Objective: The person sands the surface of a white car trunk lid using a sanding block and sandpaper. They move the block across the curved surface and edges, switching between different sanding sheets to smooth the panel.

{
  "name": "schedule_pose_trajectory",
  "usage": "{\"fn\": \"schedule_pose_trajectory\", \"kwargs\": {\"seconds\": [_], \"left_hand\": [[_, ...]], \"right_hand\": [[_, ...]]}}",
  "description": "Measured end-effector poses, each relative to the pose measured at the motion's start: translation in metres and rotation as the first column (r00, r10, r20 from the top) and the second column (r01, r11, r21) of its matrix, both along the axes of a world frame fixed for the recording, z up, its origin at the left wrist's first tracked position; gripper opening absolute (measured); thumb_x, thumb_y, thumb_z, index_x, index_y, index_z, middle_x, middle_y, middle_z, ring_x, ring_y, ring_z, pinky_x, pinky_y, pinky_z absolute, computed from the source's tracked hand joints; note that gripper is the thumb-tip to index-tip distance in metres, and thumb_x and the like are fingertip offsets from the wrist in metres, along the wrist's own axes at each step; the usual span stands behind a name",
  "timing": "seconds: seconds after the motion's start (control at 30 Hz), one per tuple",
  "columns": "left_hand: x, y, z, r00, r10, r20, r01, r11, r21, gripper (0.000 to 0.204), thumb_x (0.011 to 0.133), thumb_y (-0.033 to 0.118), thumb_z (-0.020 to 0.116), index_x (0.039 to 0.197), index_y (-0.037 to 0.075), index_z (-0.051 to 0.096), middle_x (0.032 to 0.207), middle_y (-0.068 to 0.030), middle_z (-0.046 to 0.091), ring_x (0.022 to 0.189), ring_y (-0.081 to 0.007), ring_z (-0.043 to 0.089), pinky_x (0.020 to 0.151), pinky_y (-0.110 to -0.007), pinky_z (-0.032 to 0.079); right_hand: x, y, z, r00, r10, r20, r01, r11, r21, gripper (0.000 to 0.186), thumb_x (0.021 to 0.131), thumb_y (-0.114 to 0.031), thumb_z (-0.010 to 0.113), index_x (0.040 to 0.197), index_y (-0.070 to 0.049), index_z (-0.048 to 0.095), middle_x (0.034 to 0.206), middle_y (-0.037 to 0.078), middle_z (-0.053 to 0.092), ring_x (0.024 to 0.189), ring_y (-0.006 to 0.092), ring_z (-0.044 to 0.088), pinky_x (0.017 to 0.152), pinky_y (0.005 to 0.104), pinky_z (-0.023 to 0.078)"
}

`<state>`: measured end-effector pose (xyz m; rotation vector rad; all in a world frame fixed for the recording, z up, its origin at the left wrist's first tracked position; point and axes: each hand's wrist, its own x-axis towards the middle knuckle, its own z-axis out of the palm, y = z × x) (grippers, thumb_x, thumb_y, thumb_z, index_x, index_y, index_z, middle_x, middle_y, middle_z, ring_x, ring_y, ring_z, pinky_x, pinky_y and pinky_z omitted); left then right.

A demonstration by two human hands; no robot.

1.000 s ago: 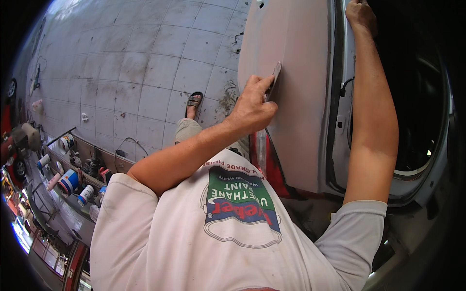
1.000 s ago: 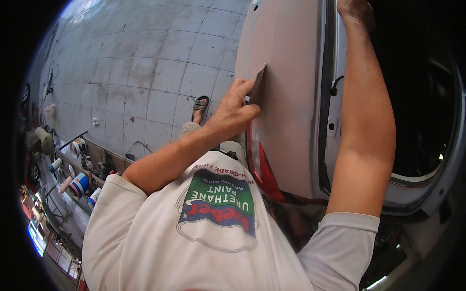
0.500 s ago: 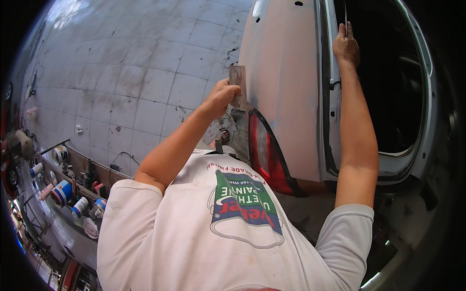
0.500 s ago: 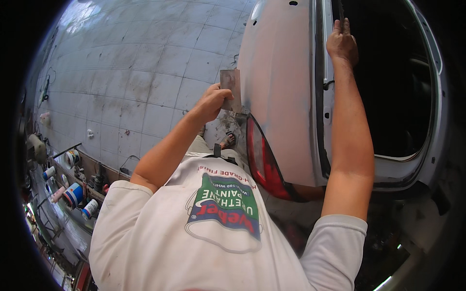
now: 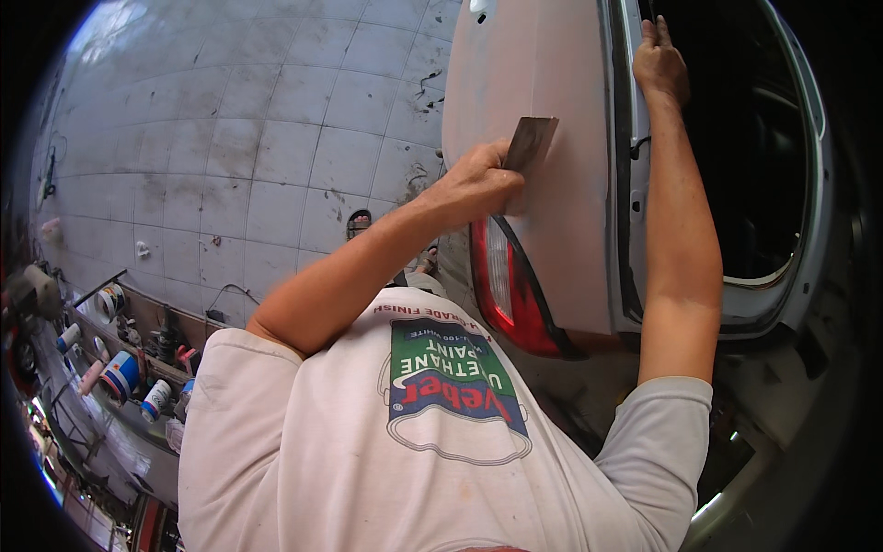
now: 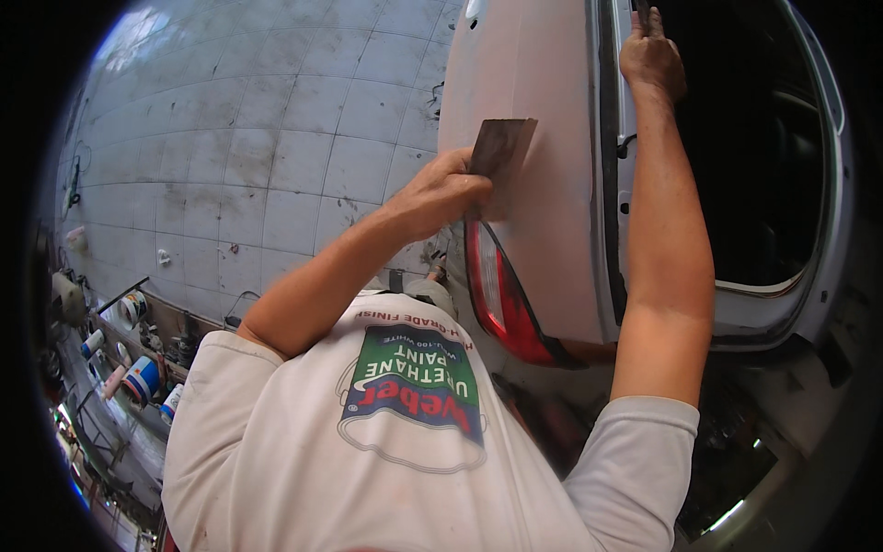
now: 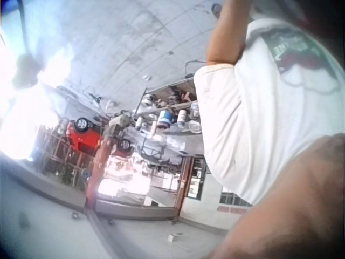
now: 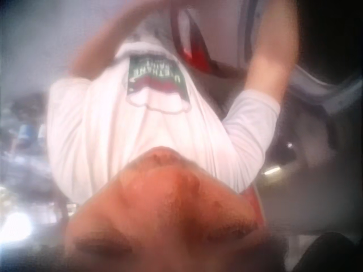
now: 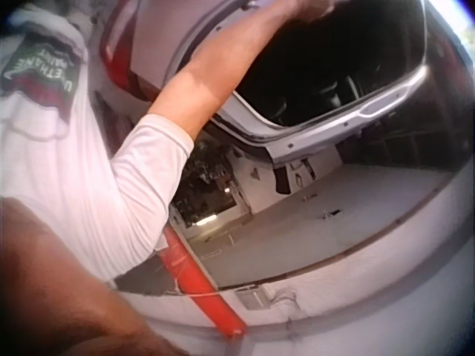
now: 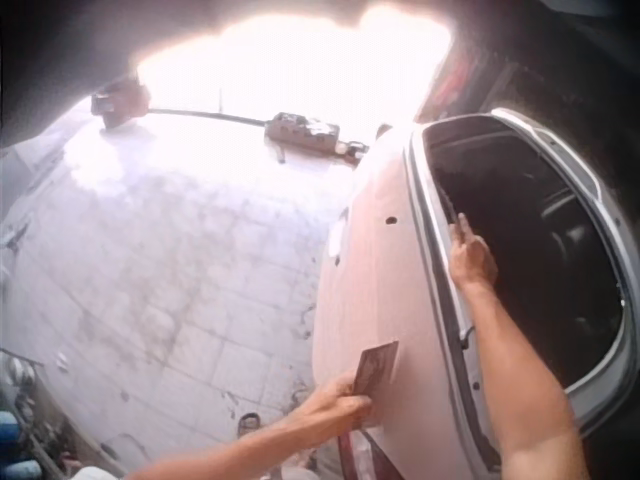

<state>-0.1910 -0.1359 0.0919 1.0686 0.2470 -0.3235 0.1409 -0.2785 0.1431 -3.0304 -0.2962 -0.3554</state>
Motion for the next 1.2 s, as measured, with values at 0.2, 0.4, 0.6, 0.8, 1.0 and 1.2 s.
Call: {"fn": "schedule_pose_trajectory", "kwargs": {"seconds": [0.2, 0.4, 0.6, 0.8, 1.0, 1.2], "left_hand": [[-0.036, 0.003, -0.084, 0.957, 0.249, -0.149, -0.262, 0.963, -0.070, 0.042, 0.080, 0.006, 0.054, 0.119, -0.004, 0.064, 0.096, -0.0086, 0.065, 0.086, -0.0196, 0.063, 0.077, -0.031, 0.053], [-0.031, -0.030, -0.070, 0.966, 0.242, -0.089, -0.222, 0.956, 0.192, 0.052, 0.079, 0.007, 0.056, 0.129, -0.008, 0.060, 0.116, -0.0144, 0.059, 0.092, -0.0243, 0.063, 0.089, -0.037, 0.054], [-0.044, -0.079, -0.009, 0.972, 0.224, 0.074, -0.225, 0.785, 0.578, 0.068, 0.083, 0.012, 0.061, 0.150, 0.003, 0.053, 0.132, -0.0175, 0.054, 0.110, -0.0283, 0.060, 0.097, -0.037, 0.051], [-0.071, -0.058, -0.005, 0.982, 0.187, 0.016, -0.187, 0.971, 0.149, 0.048, 0.084, 0.011, 0.064, 0.131, -0.001, 0.062, 0.118, -0.0106, 0.064, 0.108, -0.0214, 0.065, 0.089, -0.034, 0.054], [-0.046, 0.000, -0.087, 0.927, 0.317, -0.202, -0.318, 0.948, 0.032, 0.030, 0.081, 0.005, 0.059, 0.110, -0.002, 0.064, 0.089, -0.0058, 0.063, 0.077, -0.0152, 0.062, 0.070, -0.031, 0.055], [-0.025, -0.020, -0.098, 0.956, 0.257, -0.142, -0.234, 0.959, 0.160, 0.040, 0.080, 0.007, 0.059, 0.118, -0.003, 0.065, 0.110, -0.0128, 0.060, 0.085, -0.0197, 0.062, 0.074, -0.035, 0.055]], "right_hand": [[0.021, -0.005, -0.014, 0.995, 0.090, 0.035, -0.092, 0.995, 0.048, 0.065, 0.105, -0.070, 0.023, 0.161, -0.040, 0.038, 0.143, 0.013, 0.065, 0.133, 0.0413, 0.060, 0.104, 0.0570, 0.054], [0.016, -0.002, -0.015, 0.994, 0.108, 0.025, -0.110, 0.985, 0.131, 0.064, 0.107, -0.066, 0.025, 0.161, -0.035, 0.039, 0.145, 0.015, 0.062, 0.134, 0.0420, 0.058, 0.105, 0.0557, 0.052], [-0.008, 0.021, 0.003, 0.998, 0.056, -0.029, -0.050, 0.982, 0.183, 0.059, 0.111, -0.057, 0.030, 0.160, -0.028, 0.042, 0.145, 0.020, 0.061, 0.131, 0.0427, 0.059, 0.106, 0.0516, 0.051], [0.041, -0.013, -0.025, 0.984, 0.169, 0.057, -0.176, 0.975, 0.134, 0.066, 0.105, -0.070, 0.021, 0.161, -0.039, 0.037, 0.146, 0.013, 0.063, 0.135, 0.0422, 0.058, 0.106, 0.0572, 0.052], [0.012, 0.006, -0.004, 0.996, 0.086, -0.018, -0.084, 0.994, 0.076, 0.066, 0.106, -0.068, 0.020, 0.162, -0.037, 0.037, 0.145, 0.012, 0.063, 0.135, 0.0412, 0.058, 0.106, 0.0561, 0.053], [0.013, -0.002, -0.007, 0.991, 0.134, 0.003, -0.134, 0.990, 0.044, 0.069, 0.106, -0.067, 0.015, 0.162, -0.035, 0.036, 0.145, 0.013, 0.063, 0.136, 0.0411, 0.057, 0.105, 0.0569, 0.053]]}}
